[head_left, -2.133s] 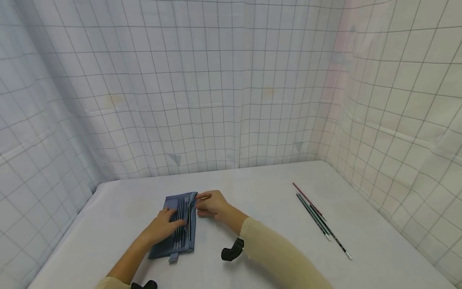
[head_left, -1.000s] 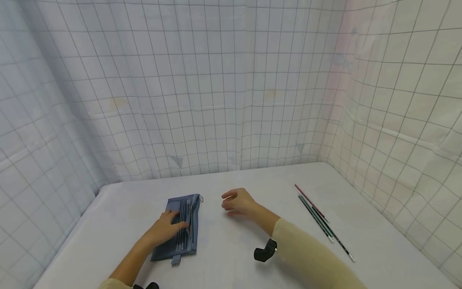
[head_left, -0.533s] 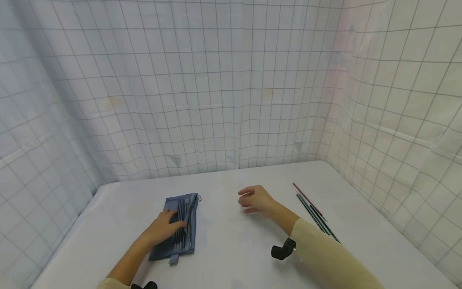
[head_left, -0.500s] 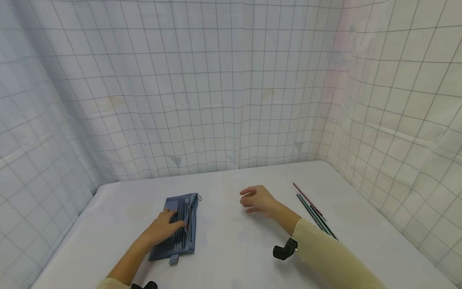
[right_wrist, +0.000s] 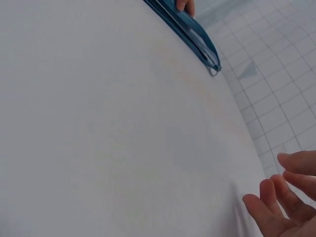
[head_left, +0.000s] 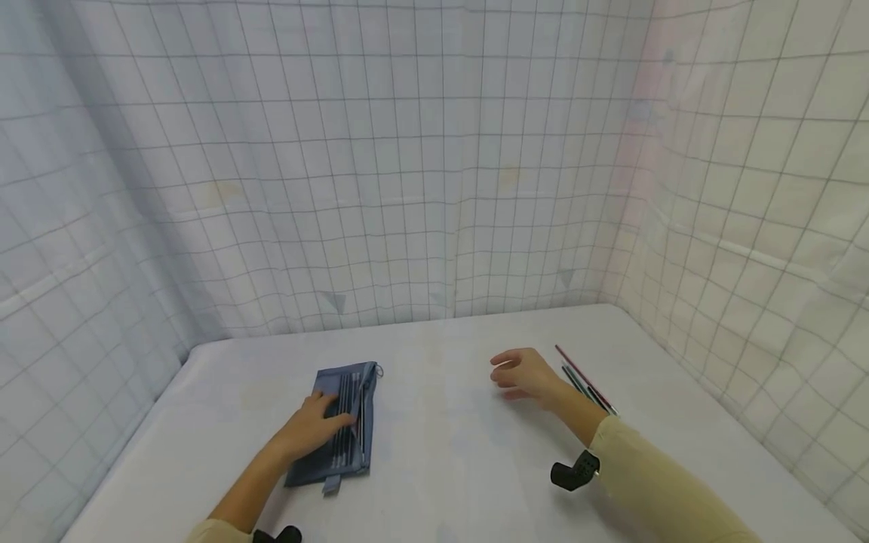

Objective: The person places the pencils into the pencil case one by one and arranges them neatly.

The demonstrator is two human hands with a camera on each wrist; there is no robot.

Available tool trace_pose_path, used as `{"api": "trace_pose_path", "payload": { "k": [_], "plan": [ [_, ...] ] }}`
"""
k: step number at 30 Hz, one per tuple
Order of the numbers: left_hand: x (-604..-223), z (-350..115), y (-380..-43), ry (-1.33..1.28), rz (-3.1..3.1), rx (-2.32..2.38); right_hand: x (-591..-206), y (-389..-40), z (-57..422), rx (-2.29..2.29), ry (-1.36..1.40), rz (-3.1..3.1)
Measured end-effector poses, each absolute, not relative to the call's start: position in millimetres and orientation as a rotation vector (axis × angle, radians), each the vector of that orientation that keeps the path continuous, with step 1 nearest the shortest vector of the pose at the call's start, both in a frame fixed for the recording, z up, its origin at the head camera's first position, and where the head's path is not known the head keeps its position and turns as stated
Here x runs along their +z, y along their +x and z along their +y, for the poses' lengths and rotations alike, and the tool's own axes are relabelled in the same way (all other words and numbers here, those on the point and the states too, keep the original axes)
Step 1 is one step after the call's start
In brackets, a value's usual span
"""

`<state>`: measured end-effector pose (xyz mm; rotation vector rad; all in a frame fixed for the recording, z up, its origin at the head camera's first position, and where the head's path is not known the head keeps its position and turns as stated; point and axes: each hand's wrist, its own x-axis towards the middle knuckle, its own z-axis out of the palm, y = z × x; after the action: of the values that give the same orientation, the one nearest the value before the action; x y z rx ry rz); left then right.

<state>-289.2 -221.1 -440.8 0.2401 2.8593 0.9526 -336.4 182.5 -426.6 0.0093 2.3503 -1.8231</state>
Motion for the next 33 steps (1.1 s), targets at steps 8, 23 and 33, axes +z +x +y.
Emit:
{"api": "trace_pose_path", "payload": {
  "k": [8, 23, 33],
  "plan": [
    [-440.3, -220.0, -289.2, 0.241, 2.87, 0.954, -426.3, -331.9, 211.7, -1.716, -0.021, 2.445],
    [-446.2, -220.8, -289.6, 0.294, 2.861, 0.998, -416.1, -300.0, 270.8, -1.609, -0.082, 2.503],
    [-443.6, -221.3, -288.2, 0.28, 2.858, 1.0, -422.3, -290.6, 296.4, -1.598, -0.074, 2.522]
  ]
}}
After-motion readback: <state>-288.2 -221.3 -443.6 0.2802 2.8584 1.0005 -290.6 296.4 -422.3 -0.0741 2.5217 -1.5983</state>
